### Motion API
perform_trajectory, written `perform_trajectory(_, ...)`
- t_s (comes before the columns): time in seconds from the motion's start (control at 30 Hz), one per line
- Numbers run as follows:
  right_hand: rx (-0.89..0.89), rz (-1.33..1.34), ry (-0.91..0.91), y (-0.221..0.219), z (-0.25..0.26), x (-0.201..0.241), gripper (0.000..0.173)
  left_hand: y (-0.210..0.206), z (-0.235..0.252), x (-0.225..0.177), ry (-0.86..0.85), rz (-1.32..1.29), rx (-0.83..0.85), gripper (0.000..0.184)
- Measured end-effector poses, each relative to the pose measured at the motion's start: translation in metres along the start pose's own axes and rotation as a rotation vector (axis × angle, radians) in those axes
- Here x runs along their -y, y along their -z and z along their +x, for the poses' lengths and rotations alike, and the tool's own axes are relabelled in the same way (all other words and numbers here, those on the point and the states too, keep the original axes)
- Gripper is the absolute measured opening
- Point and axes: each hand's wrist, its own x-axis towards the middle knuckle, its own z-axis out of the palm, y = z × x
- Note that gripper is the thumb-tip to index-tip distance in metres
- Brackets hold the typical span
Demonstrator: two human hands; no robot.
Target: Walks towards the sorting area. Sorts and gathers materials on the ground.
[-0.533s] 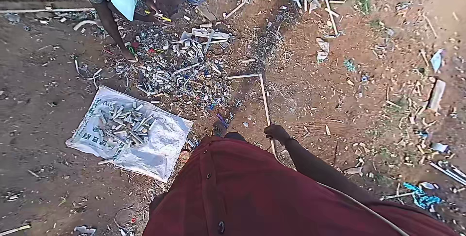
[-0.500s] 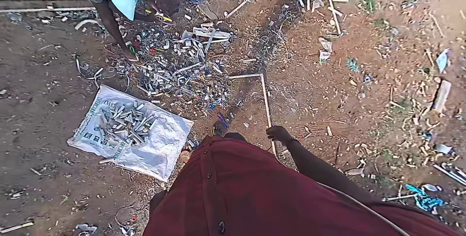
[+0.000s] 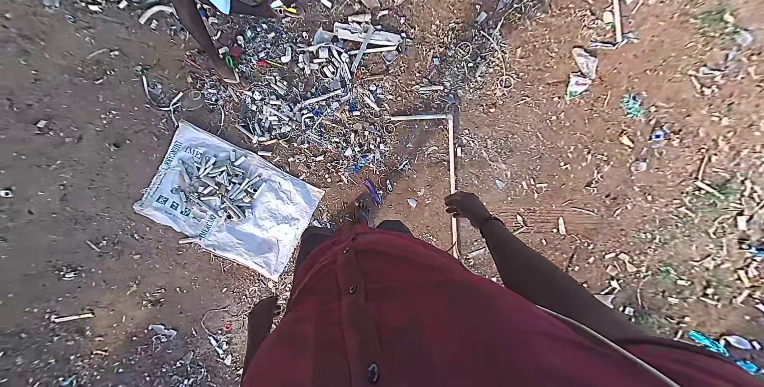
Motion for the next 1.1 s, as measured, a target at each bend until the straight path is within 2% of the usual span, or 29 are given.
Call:
perform_trajectory(0.1, 0.018, 0.042, 0.034, -0.005, 0.006, 0.007, 0.031, 0.006, -0.036, -0.012, -0.003, 0.175, 0.051, 0.036)
perform_trajectory(0.17, 0.018, 0.042, 0.019, -0.008, 0.006, 0.008, 0.031, 0.009, -0.028, 0.004, -0.109, 0.544, 0.116, 0.034)
perform_trajectory(0.2, 0.018, 0.036, 0.005, -0.010, 0.004, 0.008, 0.031, 0.011, -0.021, 0.011, -0.105, 0.614, 0.143, 0.033)
perform_trajectory(0.3, 0.024, 0.010, -0.034, -0.016, -0.003, 0.004, 0.033, 0.017, 0.000, 0.021, 0.000, 0.575, 0.123, 0.034)
perform_trajectory(0.37, 0.014, -0.004, -0.064, -0.020, -0.006, 0.000, 0.033, 0.028, -0.004, -0.004, 0.017, 0.497, 0.140, 0.034)
perform_trajectory(0.47, -0.028, 0.004, -0.122, -0.024, -0.015, -0.003, 0.032, 0.044, 0.008, -0.033, -0.136, 0.564, 0.101, 0.035)
perform_trajectory(0.5, -0.047, 0.013, -0.132, -0.025, -0.016, -0.002, 0.032, 0.052, 0.009, -0.056, -0.172, 0.554, 0.125, 0.035)
perform_trajectory(0.6, -0.071, 0.023, -0.156, -0.032, -0.025, 0.009, 0.032, 0.074, 0.040, -0.095, -0.122, 0.139, 0.098, 0.036)
perform_trajectory(0.73, -0.118, 0.046, -0.129, -0.051, -0.040, 0.050, 0.032, 0.103, 0.070, -0.153, -0.128, -0.076, 0.064, 0.037)
perform_trajectory(0.87, -0.126, 0.068, -0.011, -0.075, -0.049, 0.087, 0.028, 0.135, 0.077, -0.200, -0.124, -0.033, 0.055, 0.036)
perform_trajectory(0.97, -0.093, 0.037, 0.037, -0.090, -0.057, 0.098, 0.027, 0.154, 0.084, -0.212, -0.098, 0.004, 0.058, 0.037)
perform_trajectory(1.1, -0.063, 0.011, -0.006, -0.100, -0.067, 0.095, 0.029, 0.162, 0.103, -0.212, -0.050, 0.000, 0.040, 0.040)
